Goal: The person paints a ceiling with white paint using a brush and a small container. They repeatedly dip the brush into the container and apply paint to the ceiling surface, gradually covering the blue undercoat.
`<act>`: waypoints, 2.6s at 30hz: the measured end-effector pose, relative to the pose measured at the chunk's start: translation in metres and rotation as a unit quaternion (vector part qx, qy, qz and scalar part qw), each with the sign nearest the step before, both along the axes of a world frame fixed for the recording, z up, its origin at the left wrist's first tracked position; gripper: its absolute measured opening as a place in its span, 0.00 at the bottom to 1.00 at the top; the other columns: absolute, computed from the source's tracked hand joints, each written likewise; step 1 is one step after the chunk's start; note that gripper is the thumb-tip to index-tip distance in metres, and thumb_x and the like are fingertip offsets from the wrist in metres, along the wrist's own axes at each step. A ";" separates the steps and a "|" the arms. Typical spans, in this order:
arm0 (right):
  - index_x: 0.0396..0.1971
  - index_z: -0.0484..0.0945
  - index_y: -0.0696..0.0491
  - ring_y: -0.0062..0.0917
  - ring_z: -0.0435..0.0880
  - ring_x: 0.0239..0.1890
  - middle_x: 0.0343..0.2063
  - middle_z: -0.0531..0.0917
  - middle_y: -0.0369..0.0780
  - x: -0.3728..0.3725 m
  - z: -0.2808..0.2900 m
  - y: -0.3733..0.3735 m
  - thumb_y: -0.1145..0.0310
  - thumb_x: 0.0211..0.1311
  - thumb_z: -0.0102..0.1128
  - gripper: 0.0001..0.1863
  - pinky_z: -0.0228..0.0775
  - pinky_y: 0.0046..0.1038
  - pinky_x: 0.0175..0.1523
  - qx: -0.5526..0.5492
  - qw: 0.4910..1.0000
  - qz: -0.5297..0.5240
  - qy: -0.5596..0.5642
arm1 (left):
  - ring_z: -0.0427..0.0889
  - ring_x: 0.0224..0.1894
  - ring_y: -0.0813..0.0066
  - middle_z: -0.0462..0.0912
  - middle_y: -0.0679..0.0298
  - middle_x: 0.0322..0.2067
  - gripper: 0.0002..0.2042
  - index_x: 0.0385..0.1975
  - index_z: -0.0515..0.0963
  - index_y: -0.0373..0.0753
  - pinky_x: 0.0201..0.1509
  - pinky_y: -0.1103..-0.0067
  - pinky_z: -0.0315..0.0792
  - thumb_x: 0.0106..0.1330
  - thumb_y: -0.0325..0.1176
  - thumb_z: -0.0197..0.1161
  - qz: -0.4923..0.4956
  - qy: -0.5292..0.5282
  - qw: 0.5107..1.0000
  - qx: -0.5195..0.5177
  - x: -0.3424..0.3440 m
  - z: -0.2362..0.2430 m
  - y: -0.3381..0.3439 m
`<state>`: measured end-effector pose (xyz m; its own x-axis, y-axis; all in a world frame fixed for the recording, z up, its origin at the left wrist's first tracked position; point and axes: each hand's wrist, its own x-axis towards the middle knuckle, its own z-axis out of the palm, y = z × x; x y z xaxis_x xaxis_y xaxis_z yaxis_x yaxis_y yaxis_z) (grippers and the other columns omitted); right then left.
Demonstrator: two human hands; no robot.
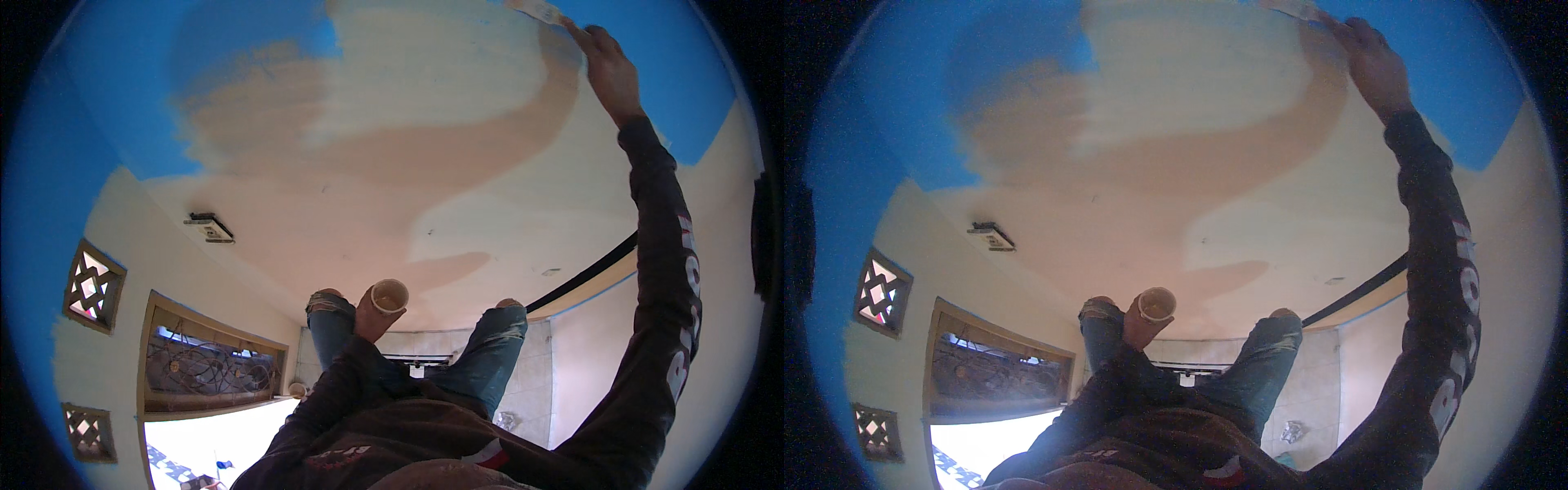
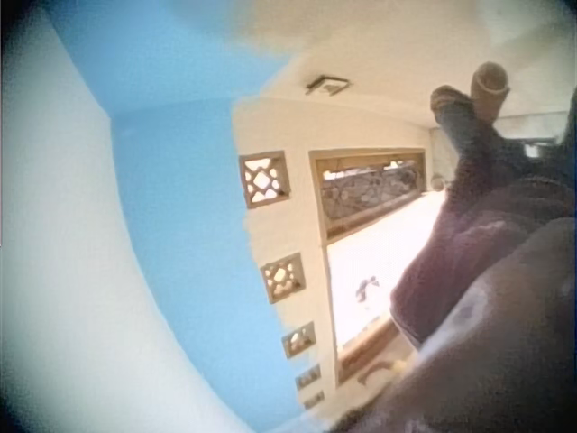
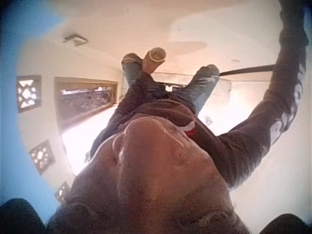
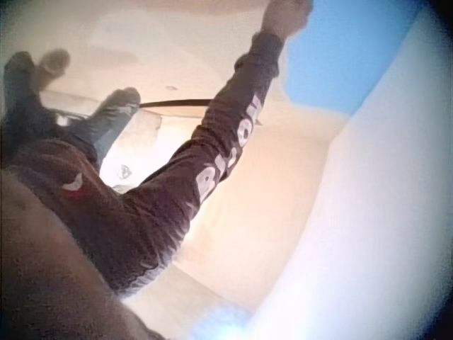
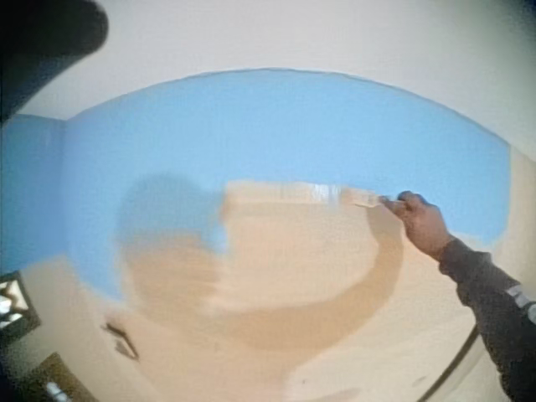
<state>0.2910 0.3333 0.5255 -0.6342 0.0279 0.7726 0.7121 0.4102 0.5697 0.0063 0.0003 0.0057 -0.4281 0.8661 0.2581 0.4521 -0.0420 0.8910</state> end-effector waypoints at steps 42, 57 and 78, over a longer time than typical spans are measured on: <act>0.66 0.76 0.45 0.38 0.84 0.47 0.47 0.82 0.45 0.002 0.009 -0.033 0.73 0.68 0.56 0.26 0.83 0.36 0.48 -0.054 0.998 -0.034 -0.008 | 0.85 0.53 0.54 0.84 0.51 0.51 0.37 0.57 0.75 0.36 0.56 0.64 0.80 0.48 0.44 0.84 -0.003 0.019 1.000 -0.018 0.005 -0.001 0.004; 0.68 0.73 0.37 0.38 0.85 0.49 0.51 0.82 0.41 -0.001 0.000 -0.024 0.80 0.63 0.57 0.34 0.83 0.37 0.49 -0.010 0.994 0.104 0.020 | 0.83 0.57 0.56 0.83 0.51 0.54 0.38 0.60 0.73 0.35 0.60 0.65 0.79 0.50 0.42 0.84 -0.031 0.020 0.998 -0.042 0.007 0.007 0.007; 0.72 0.67 0.32 0.42 0.83 0.52 0.52 0.81 0.43 0.107 -0.021 0.034 0.81 0.67 0.50 0.36 0.80 0.42 0.56 -0.030 0.998 -0.047 0.026 | 0.83 0.55 0.55 0.83 0.51 0.52 0.38 0.59 0.74 0.36 0.58 0.64 0.79 0.48 0.43 0.85 -0.034 0.011 0.999 -0.021 0.003 0.000 0.004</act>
